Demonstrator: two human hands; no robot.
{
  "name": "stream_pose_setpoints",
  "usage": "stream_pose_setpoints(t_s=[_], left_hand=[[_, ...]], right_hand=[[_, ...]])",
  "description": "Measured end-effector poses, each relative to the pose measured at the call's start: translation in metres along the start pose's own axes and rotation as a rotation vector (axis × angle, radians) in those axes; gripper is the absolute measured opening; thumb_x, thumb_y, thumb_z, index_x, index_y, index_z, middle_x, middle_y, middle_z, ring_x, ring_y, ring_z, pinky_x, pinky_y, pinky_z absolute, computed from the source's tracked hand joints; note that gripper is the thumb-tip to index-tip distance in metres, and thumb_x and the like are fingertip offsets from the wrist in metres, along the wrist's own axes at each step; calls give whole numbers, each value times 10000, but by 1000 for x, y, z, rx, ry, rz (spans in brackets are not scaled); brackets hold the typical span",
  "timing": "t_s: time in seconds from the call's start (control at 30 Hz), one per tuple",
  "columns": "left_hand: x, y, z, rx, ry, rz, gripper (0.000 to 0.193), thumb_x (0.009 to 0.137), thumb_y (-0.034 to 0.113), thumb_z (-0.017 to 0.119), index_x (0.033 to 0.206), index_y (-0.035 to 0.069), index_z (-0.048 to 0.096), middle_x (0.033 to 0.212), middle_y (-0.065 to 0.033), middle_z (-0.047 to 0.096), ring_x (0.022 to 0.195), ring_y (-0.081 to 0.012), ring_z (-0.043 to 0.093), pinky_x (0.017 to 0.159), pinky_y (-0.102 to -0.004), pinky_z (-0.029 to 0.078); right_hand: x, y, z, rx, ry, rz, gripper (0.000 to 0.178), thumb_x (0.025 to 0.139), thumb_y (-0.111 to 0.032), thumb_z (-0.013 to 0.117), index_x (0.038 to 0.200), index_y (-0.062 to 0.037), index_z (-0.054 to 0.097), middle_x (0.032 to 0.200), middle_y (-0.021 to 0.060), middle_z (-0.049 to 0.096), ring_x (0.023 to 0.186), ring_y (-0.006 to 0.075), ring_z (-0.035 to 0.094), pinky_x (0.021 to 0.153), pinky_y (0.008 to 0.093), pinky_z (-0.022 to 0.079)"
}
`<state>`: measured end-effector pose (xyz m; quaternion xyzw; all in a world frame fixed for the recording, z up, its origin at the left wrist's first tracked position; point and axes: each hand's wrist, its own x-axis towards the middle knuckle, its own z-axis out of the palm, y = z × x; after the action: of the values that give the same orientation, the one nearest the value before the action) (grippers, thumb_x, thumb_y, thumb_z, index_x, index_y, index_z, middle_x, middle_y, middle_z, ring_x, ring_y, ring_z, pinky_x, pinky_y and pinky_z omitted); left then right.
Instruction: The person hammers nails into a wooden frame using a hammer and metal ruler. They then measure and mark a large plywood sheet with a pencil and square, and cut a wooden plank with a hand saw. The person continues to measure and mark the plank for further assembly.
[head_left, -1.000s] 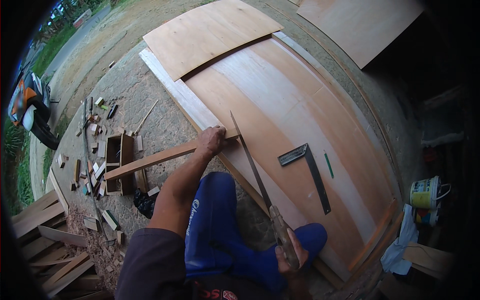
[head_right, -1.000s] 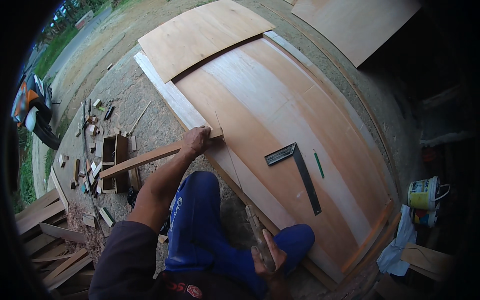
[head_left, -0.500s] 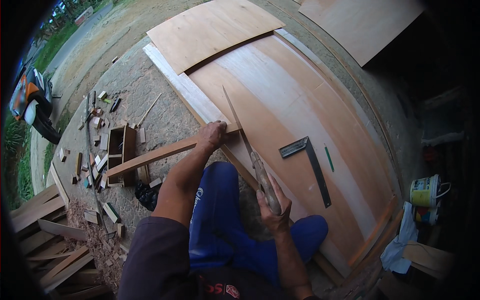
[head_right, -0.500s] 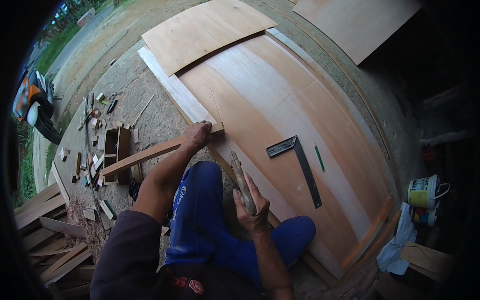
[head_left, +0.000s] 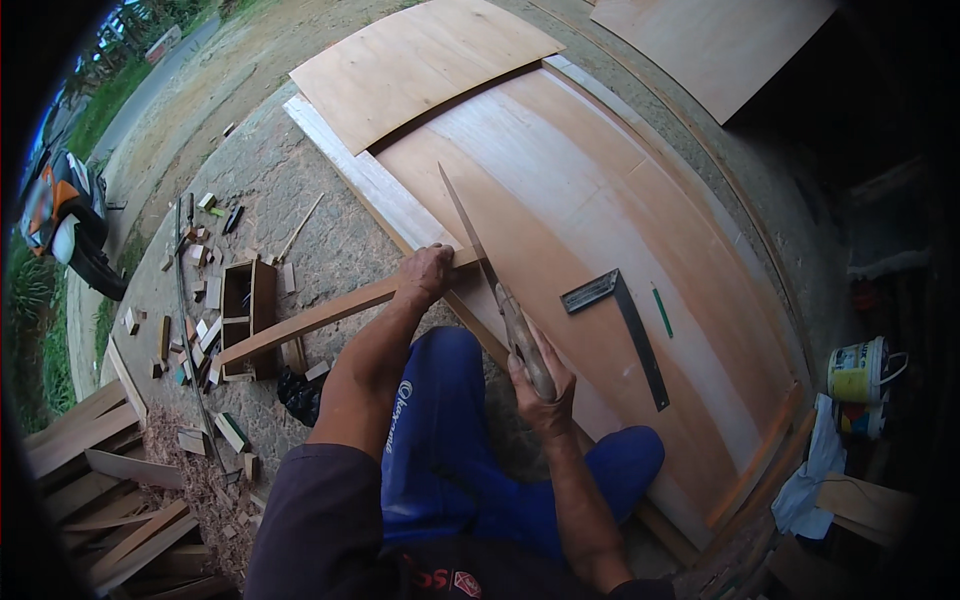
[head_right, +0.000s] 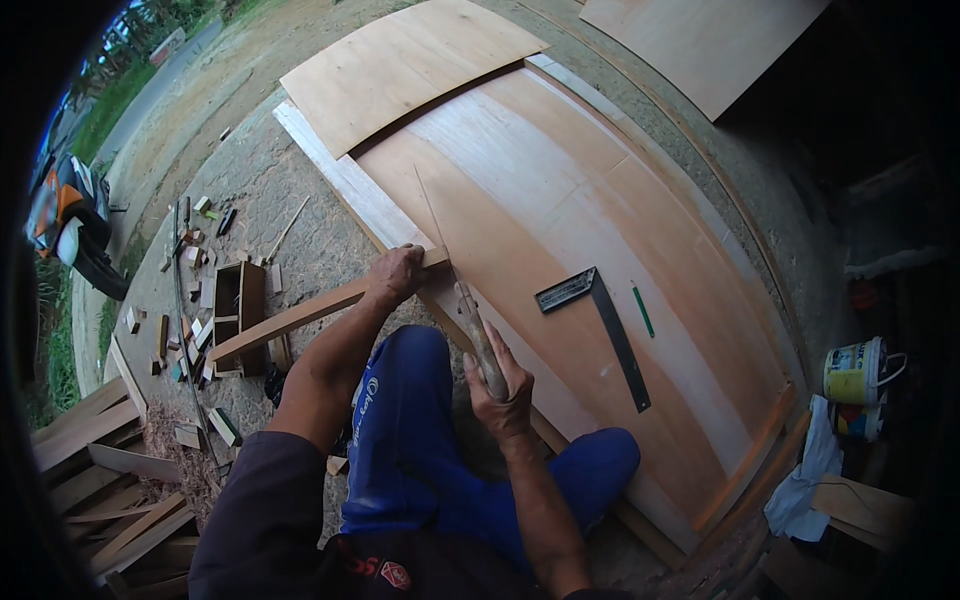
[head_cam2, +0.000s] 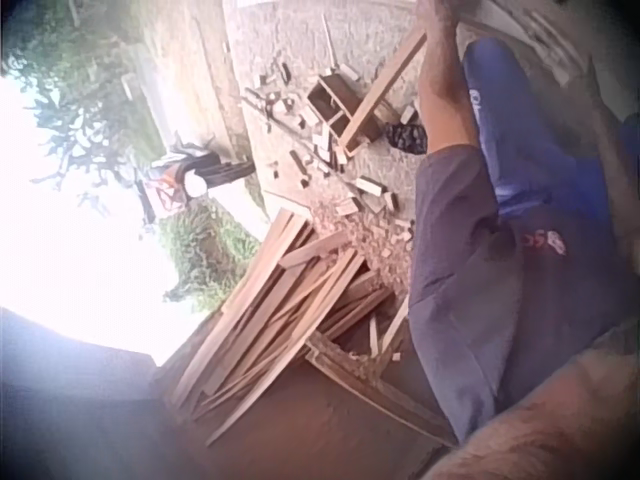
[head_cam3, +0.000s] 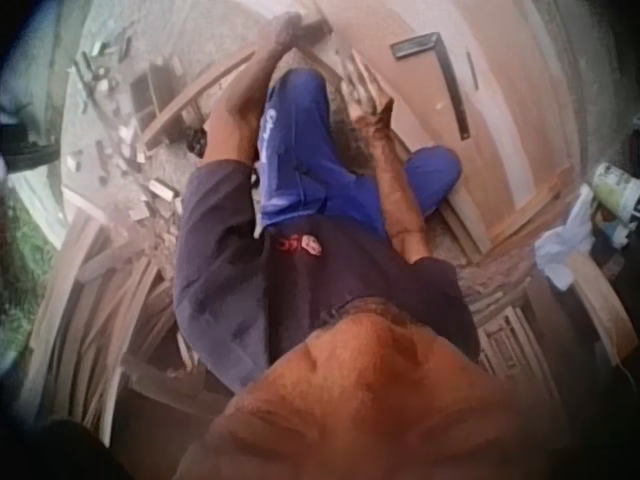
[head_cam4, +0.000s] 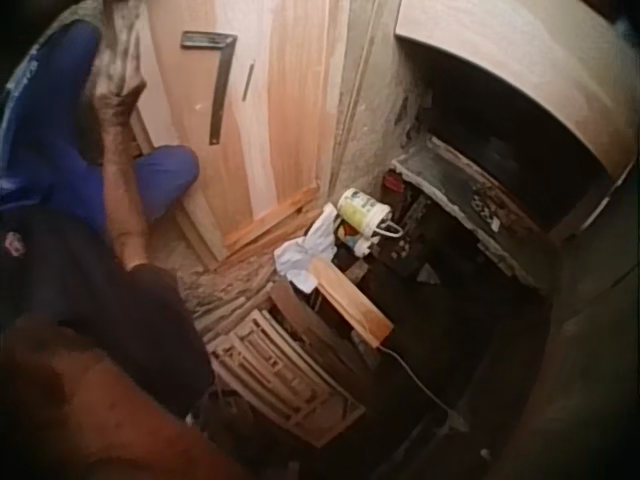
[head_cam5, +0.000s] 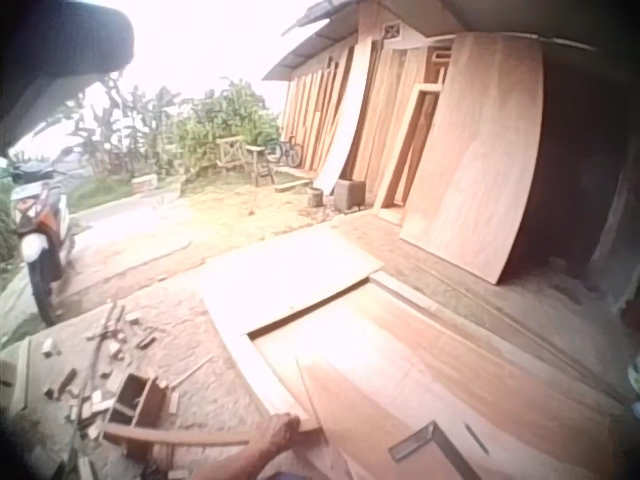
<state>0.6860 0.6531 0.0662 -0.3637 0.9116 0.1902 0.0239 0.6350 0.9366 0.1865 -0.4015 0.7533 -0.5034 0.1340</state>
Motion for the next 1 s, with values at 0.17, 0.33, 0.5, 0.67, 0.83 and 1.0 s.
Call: stream_pose_setpoints(t_s=[0.17,0.33,0.5,0.67,0.83,1.0], left_hand=[[-1,7,0,3,2,26,248,808,300,697,960,106,666,1042,-102,687,1029,-353,672,836,-497,533],[-1,16,-5,-2,24,31,219,822,285,681,958,113,669,1054,-101,686,1037,-350,669,847,-499,528],[-1,-7,3,16,15,6,211,816,264,685,954,110,648,1029,-101,680,1042,-341,664,837,-509,525],[-1,12,-4,15,-8,-4,193,852,267,637,973,122,676,1062,-89,688,1072,-329,659,883,-479,523],[4,16,-1,16,-19,20,221,829,301,682,973,134,677,1076,-83,687,1082,-329,655,878,-474,520],[-4,0,-7,11,-55,-35,239,821,331,708,970,146,676,1089,-72,682,1094,-327,649,866,-489,517]], right_hand=[[-157,-20,-109,-108,-117,148,541,861,-118,725,1340,67,557,1122,295,692,1017,402,719,874,403,577],[-17,3,-21,-19,-38,62,524,884,-105,701,1356,62,545,1177,293,674,1054,413,697,853,389,574],[7,4,3,-50,-4,-36,517,888,-110,700,1353,57,549,1209,295,661,1111,423,670,883,407,562],[-135,-18,-101,-63,-176,177,497,890,-118,652,1346,58,563,1245,283,653,1155,373,673,954,397,539],[10,18,4,-12,44,-32,519,861,-86,709,1335,64,561,1198,282,669,1070,409,693,880,419,563],[-30,18,-11,-4,-30,1,525,871,-116,702,1334,80,550,1179,290,675,1073,415,692,884,413,570]])
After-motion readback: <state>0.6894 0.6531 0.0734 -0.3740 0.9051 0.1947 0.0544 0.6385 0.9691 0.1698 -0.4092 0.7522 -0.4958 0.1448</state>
